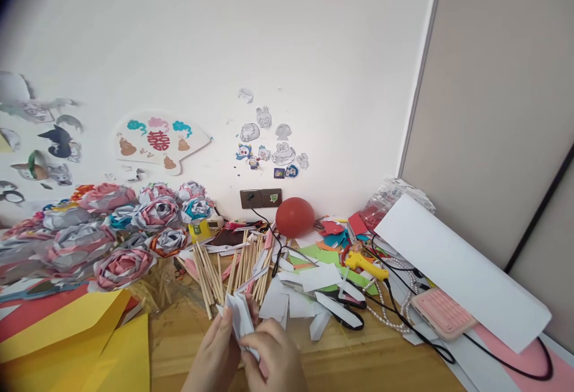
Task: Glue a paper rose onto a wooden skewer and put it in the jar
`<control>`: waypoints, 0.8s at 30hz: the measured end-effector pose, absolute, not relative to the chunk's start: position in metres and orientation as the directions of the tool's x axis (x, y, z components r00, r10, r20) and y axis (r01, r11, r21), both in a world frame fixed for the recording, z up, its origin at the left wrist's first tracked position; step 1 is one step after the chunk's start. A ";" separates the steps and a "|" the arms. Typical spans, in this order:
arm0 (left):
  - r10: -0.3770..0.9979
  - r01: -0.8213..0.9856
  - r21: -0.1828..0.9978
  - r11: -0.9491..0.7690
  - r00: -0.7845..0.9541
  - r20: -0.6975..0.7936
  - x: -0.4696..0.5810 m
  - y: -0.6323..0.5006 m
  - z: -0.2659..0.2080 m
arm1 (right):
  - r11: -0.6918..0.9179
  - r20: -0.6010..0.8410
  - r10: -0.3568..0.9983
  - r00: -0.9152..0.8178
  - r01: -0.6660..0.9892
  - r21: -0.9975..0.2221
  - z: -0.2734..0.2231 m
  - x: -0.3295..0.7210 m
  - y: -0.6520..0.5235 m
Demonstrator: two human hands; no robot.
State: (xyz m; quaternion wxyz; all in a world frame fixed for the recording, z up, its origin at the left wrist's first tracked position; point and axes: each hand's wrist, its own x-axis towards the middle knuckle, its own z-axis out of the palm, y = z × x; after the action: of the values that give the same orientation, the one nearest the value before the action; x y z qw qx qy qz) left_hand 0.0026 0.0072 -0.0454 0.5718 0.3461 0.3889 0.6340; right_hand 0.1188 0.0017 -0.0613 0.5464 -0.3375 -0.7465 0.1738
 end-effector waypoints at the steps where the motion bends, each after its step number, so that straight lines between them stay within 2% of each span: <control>1: 0.997 -0.497 0.867 -0.034 -0.079 -0.007 0.003 0.007 -0.044 | 0.732 0.714 0.673 -0.193 0.313 -0.605 -0.062 0.119 0.001; 7: 0.999 -0.625 0.780 -0.029 0.004 0.040 0.005 0.005 -0.031 | 0.753 0.731 0.649 -0.211 0.315 -0.578 -0.063 0.120 0.002; 11: 1.000 -0.573 0.819 -0.009 0.010 0.018 0.009 0.002 -0.027 | 0.783 0.735 0.612 -0.291 0.351 -0.513 -0.064 0.119 0.002; 15: 0.993 -0.475 0.879 -0.040 -0.114 -0.016 -0.002 0.013 -0.026 | 0.761 0.721 0.632 -0.284 0.401 -0.509 -0.059 0.124 0.002; 17: 0.977 -0.330 0.939 -0.099 -0.210 0.029 -0.018 0.024 -0.029 | 0.707 0.697 0.685 -0.214 0.425 -0.564 -0.055 0.127 0.004; 18: 0.968 -0.184 0.978 -0.098 -0.247 0.051 -0.028 0.031 -0.032 | 0.685 0.686 0.704 -0.183 0.427 -0.590 -0.053 0.128 0.005; 19: 0.950 0.023 0.996 -0.090 -0.299 0.092 -0.038 0.036 -0.034 | 0.670 0.679 0.717 -0.158 0.421 -0.611 -0.051 0.129 0.006; 20: 0.938 0.268 0.961 -0.067 -0.312 0.153 -0.046 0.041 -0.037 | 0.663 0.676 0.724 -0.136 0.408 -0.628 -0.049 0.130 0.007; 24: 0.953 0.503 0.863 -0.045 -0.239 0.188 -0.060 0.046 -0.045 | 0.634 0.655 0.752 -0.069 0.348 -0.691 -0.048 0.131 0.013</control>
State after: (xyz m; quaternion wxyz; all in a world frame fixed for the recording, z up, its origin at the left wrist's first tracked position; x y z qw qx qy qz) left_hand -0.0598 0.0457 -0.0454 0.2491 0.5643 0.6447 0.4515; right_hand 0.1311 0.0131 -0.0484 0.5609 -0.3882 -0.7087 0.1800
